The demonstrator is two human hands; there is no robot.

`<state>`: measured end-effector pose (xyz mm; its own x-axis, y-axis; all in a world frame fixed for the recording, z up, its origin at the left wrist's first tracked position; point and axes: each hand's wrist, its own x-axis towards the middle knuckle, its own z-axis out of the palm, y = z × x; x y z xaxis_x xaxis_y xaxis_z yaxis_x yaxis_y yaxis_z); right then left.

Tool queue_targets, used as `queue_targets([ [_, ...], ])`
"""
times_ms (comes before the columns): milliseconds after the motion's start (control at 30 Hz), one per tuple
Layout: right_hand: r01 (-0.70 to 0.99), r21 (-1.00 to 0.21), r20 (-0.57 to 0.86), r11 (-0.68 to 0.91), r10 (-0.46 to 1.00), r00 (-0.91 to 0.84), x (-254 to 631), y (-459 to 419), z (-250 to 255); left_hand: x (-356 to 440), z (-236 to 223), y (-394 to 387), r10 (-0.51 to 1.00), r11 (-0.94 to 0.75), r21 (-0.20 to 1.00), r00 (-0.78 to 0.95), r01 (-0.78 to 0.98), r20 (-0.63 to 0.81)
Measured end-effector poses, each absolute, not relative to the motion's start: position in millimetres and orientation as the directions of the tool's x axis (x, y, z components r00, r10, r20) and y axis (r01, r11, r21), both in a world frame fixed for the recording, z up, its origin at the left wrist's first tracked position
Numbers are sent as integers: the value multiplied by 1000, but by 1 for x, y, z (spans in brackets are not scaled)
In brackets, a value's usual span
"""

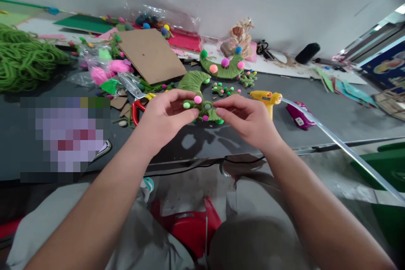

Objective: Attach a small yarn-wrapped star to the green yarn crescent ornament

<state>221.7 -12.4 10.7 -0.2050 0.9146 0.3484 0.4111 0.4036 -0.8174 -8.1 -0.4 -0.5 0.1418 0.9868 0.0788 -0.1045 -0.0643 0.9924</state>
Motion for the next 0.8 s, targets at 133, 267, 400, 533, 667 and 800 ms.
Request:
queue_targets([
  [133, 362, -867, 282, 344, 935, -214, 219, -14, 14, -7, -2, -1, 978, -79, 991, 186, -110, 98],
  [267, 386, -869, 251, 311, 948, -198, 221, -16, 18, -9, -2, -1, 966, -181, 983, 180, -41, 185],
  [400, 382, -877, 238, 293, 953, -186, 226, -17, 21, -9, -4, -4, 926, -349, 934, 185, 81, 330],
  [533, 395, -867, 238, 304, 949, -208, 228, -19, 23, -9, -8, -6, 886, -437, 893, 223, 107, 407],
  [667, 413, -842, 255, 348, 930, -264, 231, -20, 26, -9, -13, -5, 868, -462, 883, 249, 87, 430],
  [800, 415, -834, 265, 363, 924, -276, 233, -21, 27, -10, -10, -7, 851, -507, 850, 241, 142, 467],
])
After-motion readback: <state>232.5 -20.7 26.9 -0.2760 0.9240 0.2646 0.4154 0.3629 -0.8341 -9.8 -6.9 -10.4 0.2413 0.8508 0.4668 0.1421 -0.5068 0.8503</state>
